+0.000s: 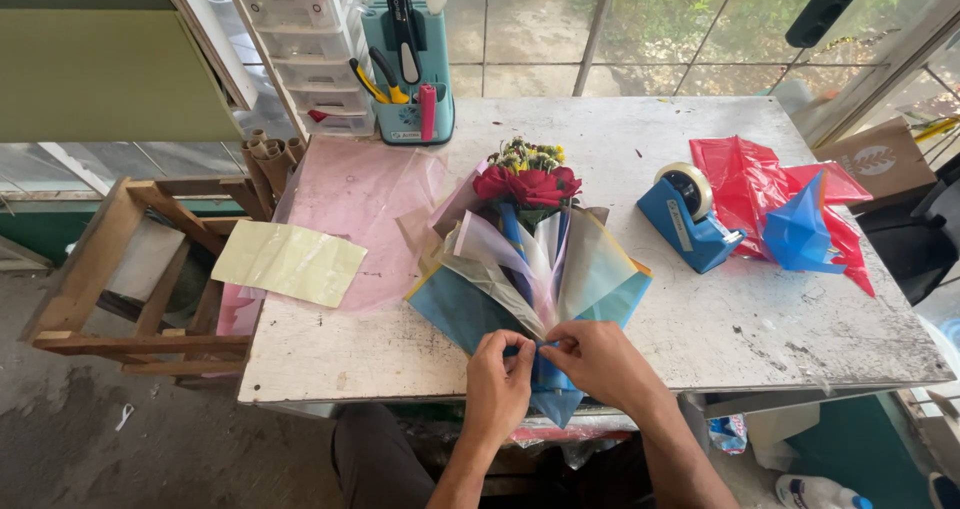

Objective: The person wraps a bouquet of red roses and filler flowers in multiple layers of colored paper. They secure the layers using clear tape and adjust the arrangement throughout the process.

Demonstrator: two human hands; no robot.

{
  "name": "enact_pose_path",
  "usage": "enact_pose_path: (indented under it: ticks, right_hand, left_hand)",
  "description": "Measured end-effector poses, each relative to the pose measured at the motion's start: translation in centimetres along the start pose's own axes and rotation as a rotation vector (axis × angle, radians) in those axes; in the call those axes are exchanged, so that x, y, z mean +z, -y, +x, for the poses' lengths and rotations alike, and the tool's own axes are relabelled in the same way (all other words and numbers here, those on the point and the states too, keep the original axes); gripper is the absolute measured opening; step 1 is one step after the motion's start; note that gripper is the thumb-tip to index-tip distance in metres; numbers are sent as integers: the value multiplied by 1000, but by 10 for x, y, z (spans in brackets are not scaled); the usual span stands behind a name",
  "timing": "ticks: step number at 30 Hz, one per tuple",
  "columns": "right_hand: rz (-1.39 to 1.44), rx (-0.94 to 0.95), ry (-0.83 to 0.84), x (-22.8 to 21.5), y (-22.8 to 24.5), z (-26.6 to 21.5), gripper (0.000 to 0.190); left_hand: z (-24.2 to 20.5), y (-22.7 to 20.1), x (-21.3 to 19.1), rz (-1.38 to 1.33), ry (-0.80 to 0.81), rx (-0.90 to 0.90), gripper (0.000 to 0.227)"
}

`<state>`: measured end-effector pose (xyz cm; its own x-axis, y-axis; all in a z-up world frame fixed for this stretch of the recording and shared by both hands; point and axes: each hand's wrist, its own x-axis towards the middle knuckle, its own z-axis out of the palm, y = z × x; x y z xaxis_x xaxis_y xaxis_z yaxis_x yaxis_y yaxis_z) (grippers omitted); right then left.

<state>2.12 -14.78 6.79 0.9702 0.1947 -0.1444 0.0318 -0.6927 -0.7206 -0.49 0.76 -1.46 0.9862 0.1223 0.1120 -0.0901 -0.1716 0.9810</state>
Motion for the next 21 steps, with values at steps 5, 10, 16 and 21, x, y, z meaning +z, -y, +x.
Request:
enact_pose_path:
  ticks: [5, 10, 16, 21]
  right_hand:
    - [56, 24, -9, 5, -17, 5, 19]
    - [-28, 75, -21, -1, -8, 1, 19]
    - [36, 10, -33, -1, -23, 4, 21]
    - [-44, 64, -100, 3, -22, 2, 21]
  left_hand:
    - [3, -6, 0, 19, -13, -21, 17]
    - [3, -4, 1, 29, -32, -15, 19]
    - [3, -1, 1, 74, -64, -12, 21]
    - [2, -5, 3, 54, -62, -26, 21]
